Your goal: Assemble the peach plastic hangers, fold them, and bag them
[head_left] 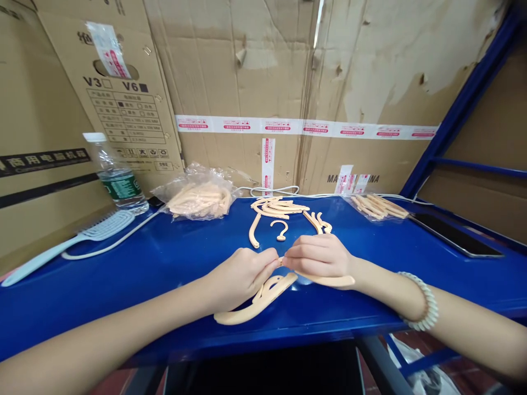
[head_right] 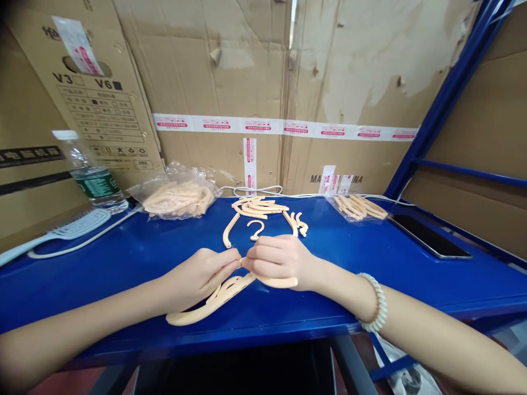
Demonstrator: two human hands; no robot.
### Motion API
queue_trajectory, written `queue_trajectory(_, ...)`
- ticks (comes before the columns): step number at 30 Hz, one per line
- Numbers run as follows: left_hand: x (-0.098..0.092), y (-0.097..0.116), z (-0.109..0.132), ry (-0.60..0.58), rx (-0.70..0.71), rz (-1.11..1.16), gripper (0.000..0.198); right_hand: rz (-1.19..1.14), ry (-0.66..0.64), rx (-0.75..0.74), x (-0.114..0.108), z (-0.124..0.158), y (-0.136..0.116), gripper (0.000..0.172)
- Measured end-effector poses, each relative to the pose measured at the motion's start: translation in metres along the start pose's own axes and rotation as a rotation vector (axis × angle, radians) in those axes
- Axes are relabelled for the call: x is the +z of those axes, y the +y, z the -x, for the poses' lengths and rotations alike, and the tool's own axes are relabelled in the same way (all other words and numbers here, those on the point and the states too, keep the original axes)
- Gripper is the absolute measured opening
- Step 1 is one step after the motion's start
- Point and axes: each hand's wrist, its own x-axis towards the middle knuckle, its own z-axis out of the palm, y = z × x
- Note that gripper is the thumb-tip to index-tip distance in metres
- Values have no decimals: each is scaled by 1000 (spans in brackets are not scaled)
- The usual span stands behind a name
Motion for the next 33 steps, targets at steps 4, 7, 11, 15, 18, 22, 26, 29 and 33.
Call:
queue_trajectory(4, 0, -2, -3, 7, 14, 10, 30, 181, 10, -134, -3, -4, 0, 11)
queue_trajectory(7, -3, -3, -6, -5, 38, 73, 31, 217, -49, -231, -5, -5, -2, 10)
queue_trajectory(11, -5, -7, -9, -13, -5, 308, 34, 45, 43, 9, -10, -5, 6, 13)
queue_trajectory(15, -1, -14, -16, -32, -261, 844, 35, -167, 147, 568, -32, 1, 37, 18)
queue_trajectory(18, 0, -17, -21, -11, -297, 1127, 34, -283, 83, 942, -55, 16, 68, 12)
queue_trajectory(22, -2, -18, -23, 49, -300, 1365, 32, -455, -188, 1359, -71, 40, 95, 35)
queue_trajectory(26, -5, -20, -21, 58, -345, 1432, 24, -514, -433, 1567, -68, 51, 100, 62)
queue_trajectory(29, -7, -18, -21, 88, -404, 1433, 20, -562, -515, 1602, -61, 53, 98, 64)
queue_trajectory(33, -11, -14, -22, 132, -485, 1427, 19, -587, -552, 1524, -51, 59, 97, 60)
